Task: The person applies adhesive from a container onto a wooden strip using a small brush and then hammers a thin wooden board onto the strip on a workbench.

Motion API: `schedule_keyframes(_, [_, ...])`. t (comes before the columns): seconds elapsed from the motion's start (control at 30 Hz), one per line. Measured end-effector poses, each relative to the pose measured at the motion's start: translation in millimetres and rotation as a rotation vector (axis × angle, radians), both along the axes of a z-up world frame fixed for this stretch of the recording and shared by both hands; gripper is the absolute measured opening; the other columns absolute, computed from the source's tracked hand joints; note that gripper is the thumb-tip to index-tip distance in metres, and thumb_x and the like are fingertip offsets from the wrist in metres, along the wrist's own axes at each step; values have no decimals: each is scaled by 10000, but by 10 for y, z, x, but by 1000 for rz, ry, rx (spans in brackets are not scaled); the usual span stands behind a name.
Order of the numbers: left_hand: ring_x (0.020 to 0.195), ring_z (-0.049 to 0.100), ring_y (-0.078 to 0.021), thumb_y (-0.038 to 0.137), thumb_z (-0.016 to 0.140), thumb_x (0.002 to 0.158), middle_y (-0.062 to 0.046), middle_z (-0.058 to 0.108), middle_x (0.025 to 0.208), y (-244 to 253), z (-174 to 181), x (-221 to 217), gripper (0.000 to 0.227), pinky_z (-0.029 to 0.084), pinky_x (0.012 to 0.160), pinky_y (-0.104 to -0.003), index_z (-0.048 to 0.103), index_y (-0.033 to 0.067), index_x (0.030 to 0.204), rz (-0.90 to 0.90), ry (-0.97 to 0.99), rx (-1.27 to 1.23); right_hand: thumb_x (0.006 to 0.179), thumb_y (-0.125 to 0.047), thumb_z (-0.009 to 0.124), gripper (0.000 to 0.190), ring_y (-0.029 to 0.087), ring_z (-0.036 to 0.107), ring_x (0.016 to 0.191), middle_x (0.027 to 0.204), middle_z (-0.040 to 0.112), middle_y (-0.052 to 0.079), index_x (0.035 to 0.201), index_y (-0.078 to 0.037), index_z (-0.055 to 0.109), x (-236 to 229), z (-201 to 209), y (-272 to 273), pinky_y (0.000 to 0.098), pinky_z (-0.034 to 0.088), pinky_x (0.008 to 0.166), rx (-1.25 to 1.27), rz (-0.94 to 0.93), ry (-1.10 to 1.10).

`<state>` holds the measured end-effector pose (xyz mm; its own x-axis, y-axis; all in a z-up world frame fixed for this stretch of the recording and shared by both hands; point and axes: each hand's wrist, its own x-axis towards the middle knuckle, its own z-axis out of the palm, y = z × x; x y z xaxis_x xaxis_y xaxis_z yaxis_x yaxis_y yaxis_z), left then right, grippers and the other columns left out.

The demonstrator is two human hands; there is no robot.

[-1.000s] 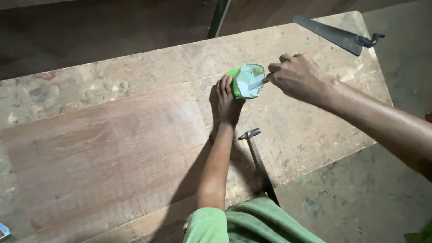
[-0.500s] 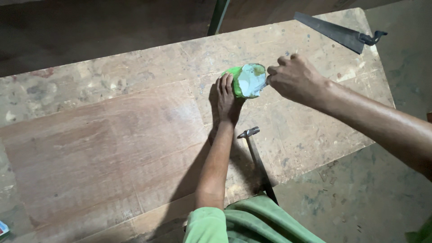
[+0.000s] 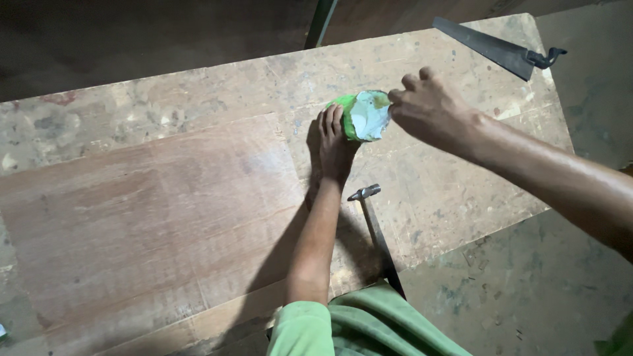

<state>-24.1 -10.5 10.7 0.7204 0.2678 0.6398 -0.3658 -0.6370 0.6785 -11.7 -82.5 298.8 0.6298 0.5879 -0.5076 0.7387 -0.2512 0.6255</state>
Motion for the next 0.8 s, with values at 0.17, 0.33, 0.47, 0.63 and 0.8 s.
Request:
schedule_keyframes(0.17, [1482,383,-382,111,835,775,-154,407,1547,-31,-48,13,891,348,1286,-478,346,55,1517,-33,32,-226,1027,-193,559,233,206,668,884,1061,721,33,1130,-175,767,-55,64,-149,350,593,711,189,-26,-7])
schedule_keyframes(0.33, [1488,348,-400,133,854,724,-152,400,1564,-21,-129,32,960,336,1262,-488,335,84,1530,-95,130,-280,1020,-172,535,257,207,678,915,1073,722,27,1106,-152,777,-48,29,-288,349,617,700,231,-35,-47])
schedule_keyframes(0.47, [1472,347,-387,169,885,728,-168,397,1549,-57,-197,74,984,310,1261,-506,322,70,1529,-59,120,-241,980,-53,540,284,250,691,912,1102,722,71,1144,-104,766,121,-186,-363,344,608,558,317,-73,-75])
schedule_keyframes(0.63, [1454,393,-381,205,885,679,-173,410,1527,-66,-221,152,1014,312,1253,-512,323,51,1510,-24,142,-179,870,-108,634,194,276,712,967,1112,728,81,994,-92,782,286,-750,-170,383,608,699,361,-37,-57])
schedule_keyframes(0.8, [1470,383,-406,243,863,759,-184,385,1582,-78,-338,133,965,374,1215,-490,322,69,1539,-60,198,-253,883,-80,611,245,245,725,872,1058,749,69,1019,-143,804,304,-764,-202,379,590,612,381,-159,1])
